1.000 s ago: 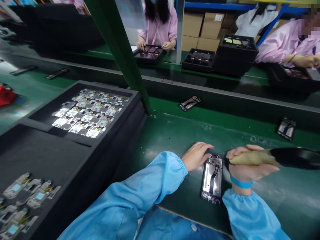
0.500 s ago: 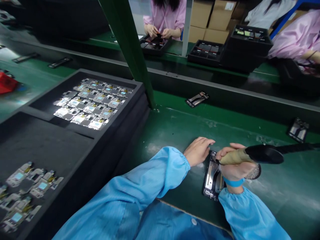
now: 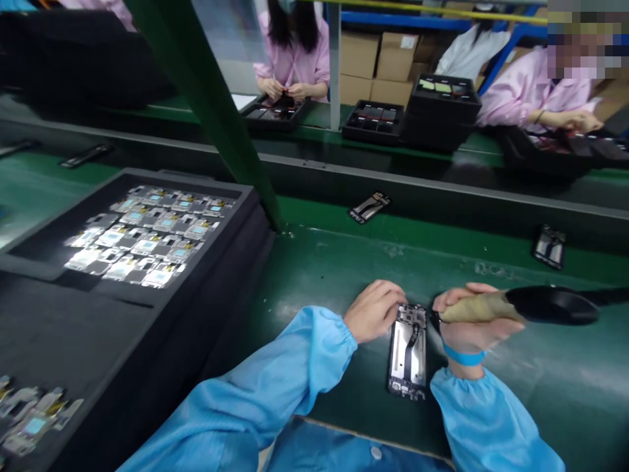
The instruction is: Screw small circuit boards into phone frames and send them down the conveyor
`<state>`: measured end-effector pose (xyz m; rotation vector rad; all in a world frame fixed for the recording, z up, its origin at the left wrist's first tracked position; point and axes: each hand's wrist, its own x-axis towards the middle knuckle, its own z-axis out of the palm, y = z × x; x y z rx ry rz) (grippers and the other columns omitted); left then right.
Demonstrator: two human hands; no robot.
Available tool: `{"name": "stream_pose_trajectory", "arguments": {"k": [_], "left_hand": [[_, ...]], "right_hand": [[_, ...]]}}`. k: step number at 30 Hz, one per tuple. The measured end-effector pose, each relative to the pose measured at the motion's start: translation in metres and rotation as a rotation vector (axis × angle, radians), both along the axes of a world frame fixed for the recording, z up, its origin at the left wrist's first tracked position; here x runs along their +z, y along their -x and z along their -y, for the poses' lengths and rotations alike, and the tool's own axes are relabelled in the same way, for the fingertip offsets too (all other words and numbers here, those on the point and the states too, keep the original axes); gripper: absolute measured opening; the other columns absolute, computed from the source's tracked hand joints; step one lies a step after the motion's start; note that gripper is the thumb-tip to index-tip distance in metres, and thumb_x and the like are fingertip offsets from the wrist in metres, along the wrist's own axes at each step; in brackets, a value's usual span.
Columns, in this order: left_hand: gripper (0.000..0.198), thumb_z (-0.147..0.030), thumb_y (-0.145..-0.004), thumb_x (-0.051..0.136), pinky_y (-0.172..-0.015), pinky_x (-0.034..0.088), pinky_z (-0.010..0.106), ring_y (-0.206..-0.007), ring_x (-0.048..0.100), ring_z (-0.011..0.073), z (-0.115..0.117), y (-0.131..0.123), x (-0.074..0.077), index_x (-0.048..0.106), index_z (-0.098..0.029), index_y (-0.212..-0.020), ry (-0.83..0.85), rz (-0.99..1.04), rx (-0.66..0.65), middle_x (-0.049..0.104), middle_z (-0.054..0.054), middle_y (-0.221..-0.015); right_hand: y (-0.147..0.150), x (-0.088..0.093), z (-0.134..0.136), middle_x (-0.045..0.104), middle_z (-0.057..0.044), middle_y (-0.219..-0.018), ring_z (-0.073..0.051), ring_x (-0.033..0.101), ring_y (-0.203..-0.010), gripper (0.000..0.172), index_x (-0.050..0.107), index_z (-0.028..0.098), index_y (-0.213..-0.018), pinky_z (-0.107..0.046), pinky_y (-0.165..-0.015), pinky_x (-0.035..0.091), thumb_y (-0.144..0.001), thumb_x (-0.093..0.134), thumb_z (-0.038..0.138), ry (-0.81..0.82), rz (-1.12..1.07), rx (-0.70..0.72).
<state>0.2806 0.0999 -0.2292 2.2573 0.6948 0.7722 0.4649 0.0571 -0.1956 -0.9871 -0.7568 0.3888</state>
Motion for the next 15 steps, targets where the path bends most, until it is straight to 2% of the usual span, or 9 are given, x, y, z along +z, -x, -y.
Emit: {"name": "stream_pose_trajectory", "arguments": {"k": [4,5,7,9,11,15], "left_hand": [[0.009,-0.032,-0.101,0.072,-0.098,0.055,0.040,-0.109,0.074,0.0242,0.025,-0.003,0.003,0.075,-0.026,-0.107,-0.129,-0.052,-0.473,0.080,0.006,-0.116],[0.016,-0.040,-0.098,0.079,-0.093,0.054,0.040,-0.103,0.073,0.0238,0.033,-0.005,0.001,0.074,-0.026,-0.102,-0.155,-0.065,-0.565,0.080,0.006,-0.111],[0.039,-0.059,-0.090,0.088,-0.084,0.051,0.040,-0.095,0.071,0.0238,0.048,-0.008,-0.003,0.071,-0.024,-0.095,-0.218,-0.107,-0.658,0.077,0.006,-0.106],[0.054,-0.072,-0.086,0.089,-0.082,0.048,0.040,-0.095,0.068,0.0251,0.056,-0.008,-0.006,0.069,-0.023,-0.098,-0.296,-0.195,-0.645,0.074,0.008,-0.107],[0.056,-0.071,-0.089,0.088,-0.086,0.048,0.040,-0.099,0.066,0.0270,0.052,-0.006,-0.006,0.070,-0.020,-0.106,-0.356,-0.293,-0.561,0.071,0.010,-0.112],[0.031,-0.047,-0.102,0.081,-0.093,0.047,0.041,-0.105,0.062,0.0274,0.018,-0.004,-0.003,0.075,-0.020,-0.117,-0.367,-0.373,-0.327,0.069,0.010,-0.114]], "right_hand": [[-0.033,0.003,-0.004,0.057,0.003,-0.056,-0.018,0.050,-0.039,0.075,0.067,0.023,-0.098,-0.033,-0.039,0.043,-0.093,0.044,0.095,-0.008,0.037,-0.189],[-0.038,0.001,-0.005,0.058,0.003,-0.057,-0.018,0.051,-0.039,0.074,0.067,0.023,-0.098,-0.032,-0.039,0.042,-0.094,0.046,0.094,0.001,0.032,-0.201],[-0.041,-0.003,-0.005,0.058,0.003,-0.058,-0.017,0.052,-0.039,0.073,0.067,0.022,-0.100,-0.030,-0.039,0.042,-0.095,0.047,0.092,0.017,0.019,-0.179],[-0.040,-0.008,-0.006,0.059,0.004,-0.058,-0.017,0.054,-0.039,0.072,0.066,0.022,-0.102,-0.030,-0.039,0.043,-0.096,0.048,0.091,0.022,0.011,-0.149],[-0.037,-0.010,-0.006,0.060,0.003,-0.058,-0.017,0.055,-0.039,0.072,0.066,0.021,-0.103,-0.029,-0.039,0.044,-0.097,0.048,0.091,0.028,0.010,-0.123],[-0.033,-0.013,-0.006,0.062,0.003,-0.059,-0.016,0.056,-0.039,0.070,0.065,0.020,-0.104,-0.028,-0.039,0.045,-0.097,0.051,0.088,0.047,0.017,-0.098]]}}
